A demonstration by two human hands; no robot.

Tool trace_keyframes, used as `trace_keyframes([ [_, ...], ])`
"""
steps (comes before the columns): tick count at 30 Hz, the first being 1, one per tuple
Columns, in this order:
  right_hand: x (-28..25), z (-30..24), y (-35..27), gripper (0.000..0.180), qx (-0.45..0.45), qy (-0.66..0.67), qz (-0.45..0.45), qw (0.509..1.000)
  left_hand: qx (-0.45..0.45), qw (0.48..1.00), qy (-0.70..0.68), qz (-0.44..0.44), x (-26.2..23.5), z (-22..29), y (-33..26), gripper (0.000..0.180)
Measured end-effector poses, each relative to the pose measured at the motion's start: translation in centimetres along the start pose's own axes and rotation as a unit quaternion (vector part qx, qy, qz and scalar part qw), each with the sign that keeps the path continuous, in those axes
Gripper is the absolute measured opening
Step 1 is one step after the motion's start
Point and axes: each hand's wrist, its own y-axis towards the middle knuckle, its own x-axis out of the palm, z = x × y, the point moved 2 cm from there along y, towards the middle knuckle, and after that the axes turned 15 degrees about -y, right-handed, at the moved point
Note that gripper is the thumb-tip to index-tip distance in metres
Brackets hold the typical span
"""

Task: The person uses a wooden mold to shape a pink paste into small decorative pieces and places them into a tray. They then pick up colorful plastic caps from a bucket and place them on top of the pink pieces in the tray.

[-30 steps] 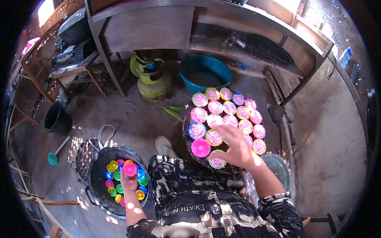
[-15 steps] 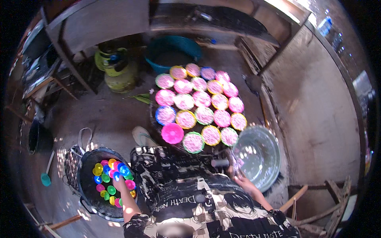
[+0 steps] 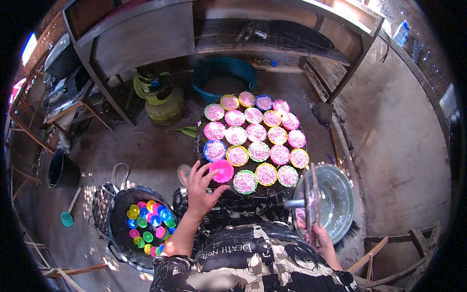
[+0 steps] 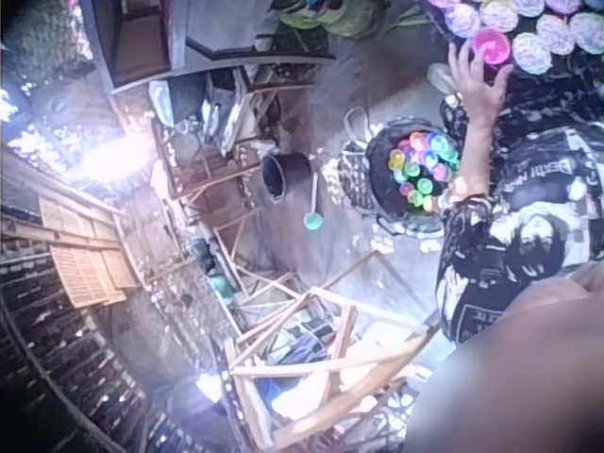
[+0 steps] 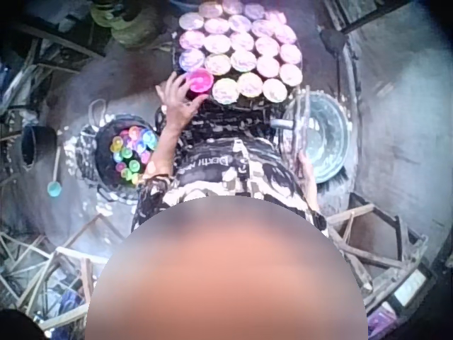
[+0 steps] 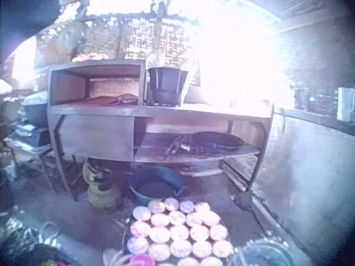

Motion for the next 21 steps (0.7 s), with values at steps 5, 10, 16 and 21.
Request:
trace_keyframes([
  [5,-1.3,-3.1,-0.8,0.036,-0.099,-0.045,0.098,0.989,0.013,1.000,-0.014,0.015,0.2,-0.5,-0.3,0.042],
  [10,-0.6,-6.7,-1.6,0.033,-0.175,-0.055,0.147,0.972,0.000,1.000,-0.016,0.022,0.0,0.1,-0.1,0.041],
  [16,3.1,-12.4,-4.0,0.056,-0.281,-0.087,0.112,0.949,-0.003,1.000,-0.010,0.005,-0.8,0.4,0.4,0.038],
  [21,6.5,-14.8,-3.8,0.054,-0.291,-0.155,0.029,0.944,0.020,1.000,0.014,-0.002,-1.2,0.6,0.9,0.035],
])
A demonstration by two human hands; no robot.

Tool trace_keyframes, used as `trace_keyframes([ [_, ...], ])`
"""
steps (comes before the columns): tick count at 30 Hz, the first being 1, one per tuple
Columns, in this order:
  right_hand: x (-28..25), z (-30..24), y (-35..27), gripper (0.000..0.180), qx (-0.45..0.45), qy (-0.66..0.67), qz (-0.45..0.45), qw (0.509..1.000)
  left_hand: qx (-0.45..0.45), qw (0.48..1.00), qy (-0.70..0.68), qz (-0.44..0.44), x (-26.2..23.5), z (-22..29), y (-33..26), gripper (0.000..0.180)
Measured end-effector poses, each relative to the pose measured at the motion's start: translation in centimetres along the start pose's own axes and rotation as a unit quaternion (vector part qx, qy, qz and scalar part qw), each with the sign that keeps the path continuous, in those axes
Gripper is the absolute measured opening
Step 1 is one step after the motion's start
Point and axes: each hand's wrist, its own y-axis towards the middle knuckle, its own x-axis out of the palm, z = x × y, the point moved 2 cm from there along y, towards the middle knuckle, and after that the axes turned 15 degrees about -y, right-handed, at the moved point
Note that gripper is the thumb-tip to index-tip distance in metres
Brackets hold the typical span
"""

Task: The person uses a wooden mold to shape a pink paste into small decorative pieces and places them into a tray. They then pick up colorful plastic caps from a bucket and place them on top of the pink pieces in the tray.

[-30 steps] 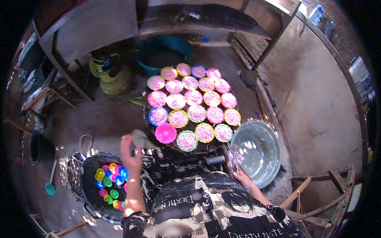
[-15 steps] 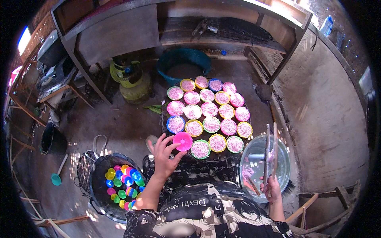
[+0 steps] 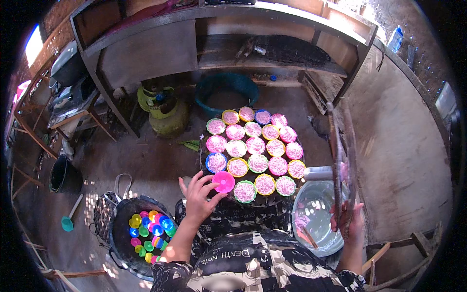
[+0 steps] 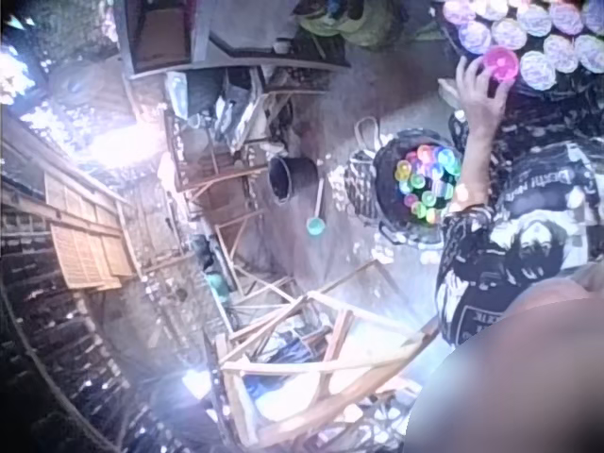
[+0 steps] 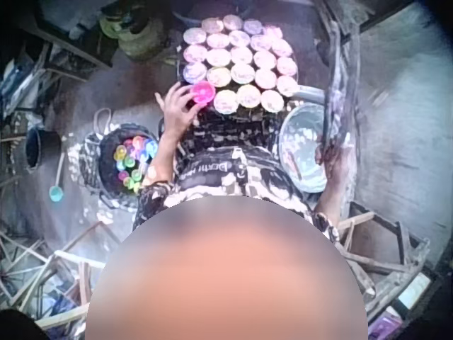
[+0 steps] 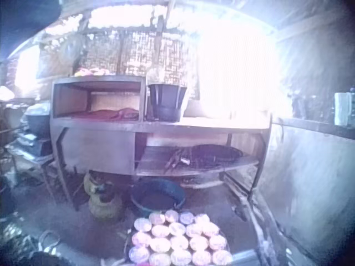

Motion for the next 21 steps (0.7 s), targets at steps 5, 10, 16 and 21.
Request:
trace_keyframes([
  [5,3.0,-0.5,1.5,0.060,-0.026,-0.005,-0.108,0.994,-0.015,0.999,0.004,-0.033,-0.4,0.0,-0.2,0.043],
  [10,7.1,-2.3,3.0,0.071,-0.027,-0.050,-0.218,0.974,0.089,0.975,-0.166,0.117,-3.5,2.1,3.1,0.057],
  [16,14.3,-3.0,6.2,0.060,-0.005,-0.115,-0.417,0.902,-0.068,0.385,-0.915,-0.099,-4.1,4.8,15.1,0.097],
  [21,14.2,-3.9,8.9,0.057,0.189,-0.136,-0.382,0.894,-0.029,0.351,-0.931,-0.098,-4.9,2.9,17.3,0.088],
])
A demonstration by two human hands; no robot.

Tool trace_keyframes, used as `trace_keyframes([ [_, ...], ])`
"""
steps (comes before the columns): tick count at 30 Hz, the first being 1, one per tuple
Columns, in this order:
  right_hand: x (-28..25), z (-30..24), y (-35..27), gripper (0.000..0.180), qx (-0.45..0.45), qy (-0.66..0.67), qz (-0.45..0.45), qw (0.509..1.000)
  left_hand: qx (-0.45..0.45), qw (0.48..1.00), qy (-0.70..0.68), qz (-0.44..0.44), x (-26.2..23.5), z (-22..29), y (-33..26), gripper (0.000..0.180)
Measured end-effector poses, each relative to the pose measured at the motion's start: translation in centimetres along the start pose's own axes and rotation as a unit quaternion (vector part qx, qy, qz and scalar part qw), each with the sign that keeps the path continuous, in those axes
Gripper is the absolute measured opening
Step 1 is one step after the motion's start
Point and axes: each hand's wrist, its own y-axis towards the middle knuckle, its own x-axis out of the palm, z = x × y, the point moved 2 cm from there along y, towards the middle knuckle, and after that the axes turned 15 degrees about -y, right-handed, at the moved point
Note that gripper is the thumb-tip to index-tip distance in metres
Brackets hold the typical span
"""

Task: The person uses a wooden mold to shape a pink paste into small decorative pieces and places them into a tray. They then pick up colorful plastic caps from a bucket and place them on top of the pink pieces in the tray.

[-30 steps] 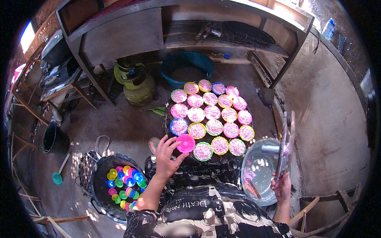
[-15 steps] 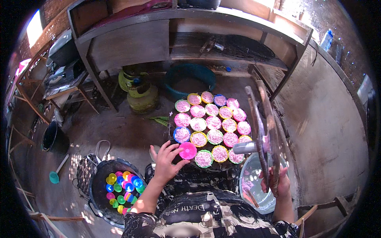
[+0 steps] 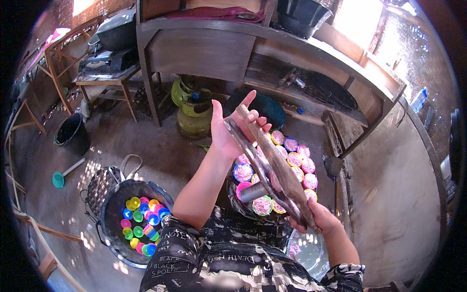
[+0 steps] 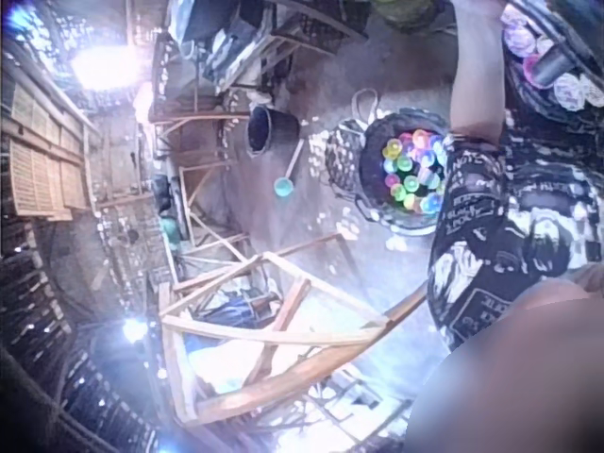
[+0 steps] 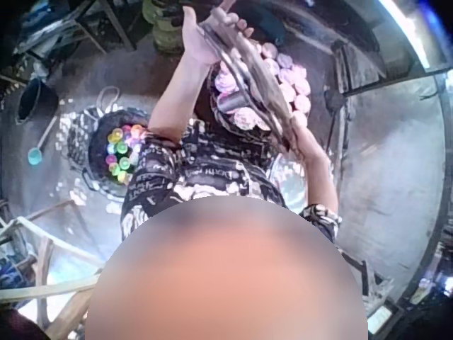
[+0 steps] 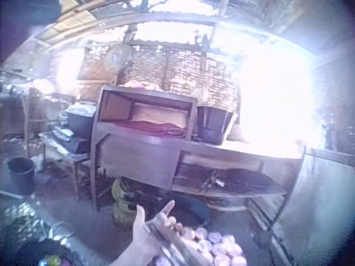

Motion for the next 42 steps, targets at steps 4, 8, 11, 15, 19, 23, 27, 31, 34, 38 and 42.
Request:
trace_keyframes([
  [4,-1.6,-0.2,1.5,0.054,0.050,-0.084,0.033,0.995,0.047,0.998,-0.030,0.030,-3.4,0.9,-1.0,0.090],
  [8,-2.2,-0.6,2.3,0.053,0.054,-0.209,0.056,0.975,0.102,0.991,-0.025,0.083,-6.0,1.4,-2.3,0.088],
  [11,-1.8,-0.6,2.4,0.051,0.077,-0.232,0.056,0.968,0.132,0.983,-0.010,0.127,-6.4,1.6,-3.2,0.085],
  [15,-0.8,-0.5,2.9,0.052,0.046,-0.244,0.079,0.965,0.157,0.973,0.019,0.166,-5.6,2.1,-3.7,0.081],
  [19,-0.4,-0.7,3.7,0.050,0.042,-0.247,0.098,0.963,0.176,0.962,0.050,0.204,-4.7,2.9,-3.2,0.076],
  [23,-0.9,-0.7,4.0,0.051,0.036,-0.278,0.138,0.950,0.176,0.962,0.044,0.202,-4.4,2.9,-2.3,0.073],
  [27,-2.1,-0.1,4.0,0.055,0.019,-0.354,0.168,0.920,0.173,0.963,0.026,0.205,-5.1,2.0,-2.0,0.072],
  [31,-2.6,1.0,3.6,0.055,0.004,-0.305,0.138,0.942,0.147,0.965,0.036,0.216,-5.6,1.5,-1.7,0.073],
  [34,-2.3,1.2,2.9,0.053,-0.010,-0.256,0.149,0.955,0.086,0.994,0.002,0.063,-4.7,1.1,-1.4,0.074],
  [38,-1.4,1.0,2.2,0.048,0.009,-0.214,0.166,0.963,0.003,0.921,0.231,0.314,-5.3,-0.5,-3.5,0.072],
  [42,-0.7,1.0,2.2,0.043,-0.020,-0.144,0.223,0.964,-0.190,0.603,0.696,0.340,-6.7,-3.2,-8.2,0.074],
])
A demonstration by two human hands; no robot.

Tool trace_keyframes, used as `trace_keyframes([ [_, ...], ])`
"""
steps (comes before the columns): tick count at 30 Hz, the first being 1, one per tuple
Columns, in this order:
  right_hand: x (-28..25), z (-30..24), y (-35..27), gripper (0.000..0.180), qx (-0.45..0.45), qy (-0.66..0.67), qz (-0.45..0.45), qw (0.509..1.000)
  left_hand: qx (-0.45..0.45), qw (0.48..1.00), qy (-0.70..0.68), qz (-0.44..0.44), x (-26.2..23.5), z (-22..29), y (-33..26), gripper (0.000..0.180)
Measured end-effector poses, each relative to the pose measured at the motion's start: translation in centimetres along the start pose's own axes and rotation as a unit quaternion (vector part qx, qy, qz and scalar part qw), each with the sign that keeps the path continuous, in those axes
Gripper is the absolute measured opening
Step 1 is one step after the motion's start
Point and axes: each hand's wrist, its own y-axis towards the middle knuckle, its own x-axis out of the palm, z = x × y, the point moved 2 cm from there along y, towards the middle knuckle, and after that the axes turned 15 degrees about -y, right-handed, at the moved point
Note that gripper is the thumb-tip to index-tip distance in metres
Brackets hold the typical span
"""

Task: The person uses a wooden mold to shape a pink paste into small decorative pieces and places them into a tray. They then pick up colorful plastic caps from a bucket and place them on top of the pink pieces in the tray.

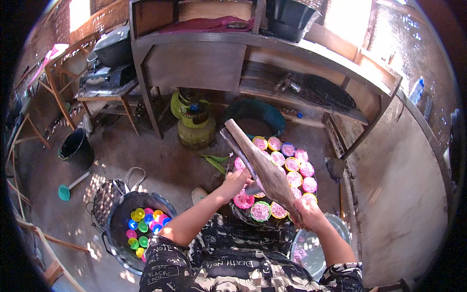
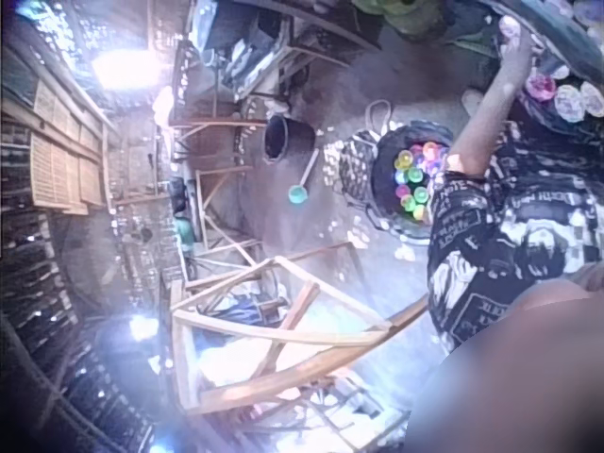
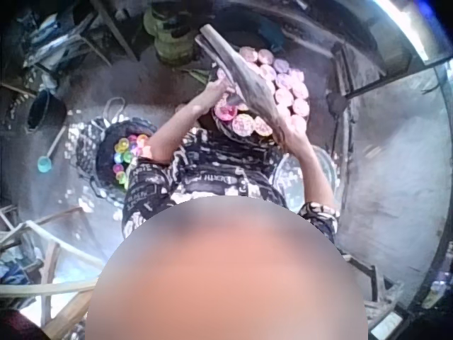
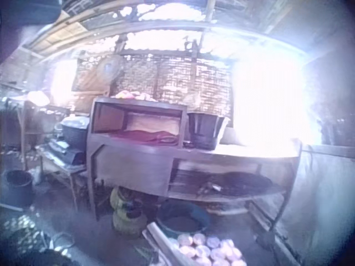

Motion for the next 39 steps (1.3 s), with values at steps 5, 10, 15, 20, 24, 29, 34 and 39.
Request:
trace_keyframes([
  [5,0.0,0.1,-0.1,0.040,-0.061,-0.019,-0.045,0.997,0.015,0.997,-0.067,0.045,-0.4,-2.8,-0.1,0.083],
  [10,0.5,0.5,0.1,0.036,-0.058,0.011,-0.026,0.998,-0.025,0.991,-0.129,0.009,-0.5,-4.1,0.7,0.076],
  [15,0.8,1.2,0.1,0.038,-0.087,0.111,-0.007,0.990,0.104,0.995,0.007,0.007,-0.5,-4.6,-0.9,0.071],
  [20,-0.4,2.1,-1.1,0.040,-0.074,0.096,-0.028,0.992,0.294,0.847,0.440,0.040,-0.6,-2.1,-6.1,0.045],
  [24,-0.2,2.1,-2.0,0.044,-0.112,0.081,-0.032,0.990,0.352,0.823,0.417,0.155,-0.5,2.4,-7.5,0.048],
  [29,2.7,-1.3,-3.0,0.041,-0.201,-0.033,0.026,0.979,0.344,0.927,0.099,0.113,4.0,6.9,-6.1,0.041],
  [34,-3.4,-8.1,-5.2,0.053,-0.395,-0.312,0.447,0.740,0.596,0.753,0.270,0.061,9.1,9.7,-6.7,0.018],
  [39,-3.3,-10.8,-8.9,0.045,-0.446,-0.481,0.421,0.626,0.412,0.839,0.284,-0.214,14.9,7.3,-4.2,0.020],
])
